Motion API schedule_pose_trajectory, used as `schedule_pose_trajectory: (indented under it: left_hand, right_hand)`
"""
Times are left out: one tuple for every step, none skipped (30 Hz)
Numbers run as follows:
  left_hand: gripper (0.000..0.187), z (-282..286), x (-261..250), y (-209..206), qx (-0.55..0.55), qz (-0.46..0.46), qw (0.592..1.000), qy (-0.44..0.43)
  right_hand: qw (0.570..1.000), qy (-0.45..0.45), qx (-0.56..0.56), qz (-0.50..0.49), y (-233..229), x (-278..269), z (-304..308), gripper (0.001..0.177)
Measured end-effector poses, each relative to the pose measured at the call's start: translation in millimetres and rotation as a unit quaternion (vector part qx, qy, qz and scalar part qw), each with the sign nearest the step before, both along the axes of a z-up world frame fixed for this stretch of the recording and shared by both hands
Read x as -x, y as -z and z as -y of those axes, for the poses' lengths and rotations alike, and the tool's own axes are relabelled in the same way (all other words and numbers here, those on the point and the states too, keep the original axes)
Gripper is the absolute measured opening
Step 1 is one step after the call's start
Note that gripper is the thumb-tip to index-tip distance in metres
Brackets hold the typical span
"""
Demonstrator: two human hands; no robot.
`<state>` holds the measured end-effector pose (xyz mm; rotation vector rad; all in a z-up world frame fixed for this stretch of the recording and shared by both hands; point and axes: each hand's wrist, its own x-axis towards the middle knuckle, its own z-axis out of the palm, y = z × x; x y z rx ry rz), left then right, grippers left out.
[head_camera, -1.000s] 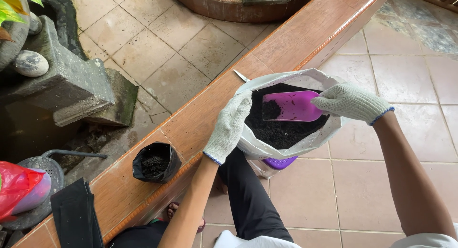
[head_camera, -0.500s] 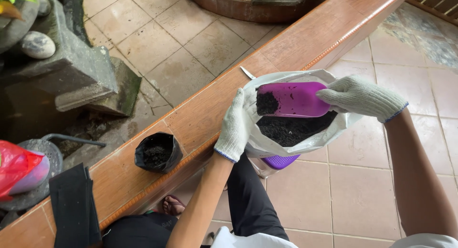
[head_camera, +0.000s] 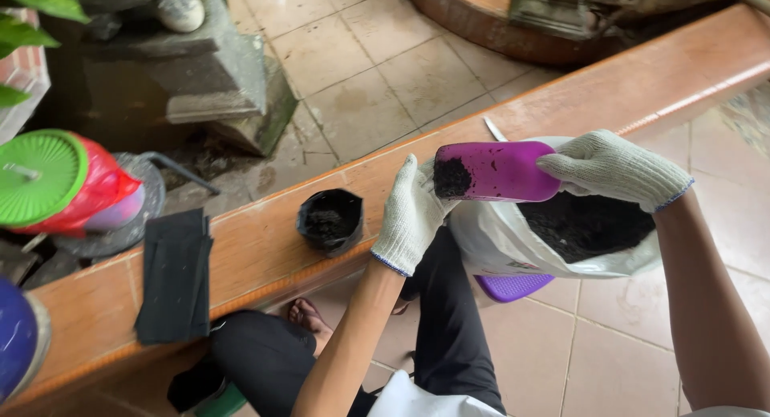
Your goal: Filling a small black polybag with soil from a larger white bag using a purple plastic scoop.
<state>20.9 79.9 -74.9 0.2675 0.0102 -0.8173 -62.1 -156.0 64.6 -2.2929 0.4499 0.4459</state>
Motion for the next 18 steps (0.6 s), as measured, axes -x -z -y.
schedule_pose_trajectory:
  left_hand:
    - [0.054,-10,-3,4,-0.008,0.004,1.0,-0.009]
    - [0.054,-21,-6,3,-0.009,0.001,1.0,-0.021]
    - [0.054,-33,-9,3,0.004,0.013,0.999,-0.029]
    - [0.053,-43,-13,2,0.018,0.026,0.999,-0.036]
    - [0.053,-52,-17,6,0.017,0.024,0.999,-0.046]
    - [0.054,-62,-21,10,0.007,0.02,0.998,-0.059]
    - [0.054,-72,-25,14,-0.002,0.017,0.997,-0.073]
    - [0.054,-84,-28,13,-0.003,0.013,0.996,-0.083]
    - [0.057,-96,-30,12,0.006,0.035,0.996,-0.084]
    - [0.059,-107,-34,11,0.015,0.058,0.995,-0.084]
    - [0.059,-118,-40,16,0.014,0.056,0.994,-0.093]
    - [0.063,-128,-45,22,-0.076,0.001,0.989,-0.125]
    - [0.068,-137,-50,27,-0.165,-0.056,0.972,-0.154]
    - [0.068,-149,-50,20,-0.165,-0.057,0.972,-0.159]
    - [0.075,-161,-50,14,-0.198,-0.041,0.967,-0.156]
    - [0.083,-172,-49,7,-0.23,-0.027,0.961,-0.152]
    - [0.083,-181,-48,6,-0.23,-0.029,0.96,-0.156]
    - [0.085,-189,-47,5,-0.236,-0.028,0.958,-0.158]
  right_hand:
    - [1.0,-0.003,-0.008,-0.004,2,-8,-7,0.052]
    - [1.0,-0.015,-0.01,-0.007,3,-16,-15,0.052]
    - [0.999,-0.034,-0.011,-0.007,3,-24,-24,0.054]
    - [0.999,-0.051,-0.012,-0.005,3,-32,-33,0.056]
    - [0.998,-0.062,-0.013,-0.008,9,-40,-38,0.056]
    - [0.998,-0.054,-0.002,-0.014,16,-48,-44,0.054]
    - [0.999,-0.047,0.009,-0.021,22,-56,-50,0.053]
    - [0.998,-0.057,0.009,-0.024,23,-64,-60,0.053]
    - [0.996,-0.091,0.008,-0.013,24,-72,-71,0.055]
    - [0.992,-0.124,0.007,0.0,24,-80,-81,0.057]
    - [0.991,-0.132,0.007,-0.001,29,-88,-89,0.057]
    - [0.991,-0.129,-0.012,-0.01,34,-94,-96,0.056]
    - [0.991,-0.126,-0.03,-0.019,40,-101,-104,0.055]
    - [0.991,-0.131,-0.03,-0.019,43,-106,-111,0.055]
    - [0.989,-0.142,-0.016,-0.027,46,-112,-118,0.054]
    - [0.988,-0.152,-0.001,-0.035,49,-117,-125,0.053]
    - [0.987,-0.156,0.0,-0.037,54,-121,-129,0.053]
    - [0.986,-0.154,0.027,-0.05,60,-124,-132,0.053]
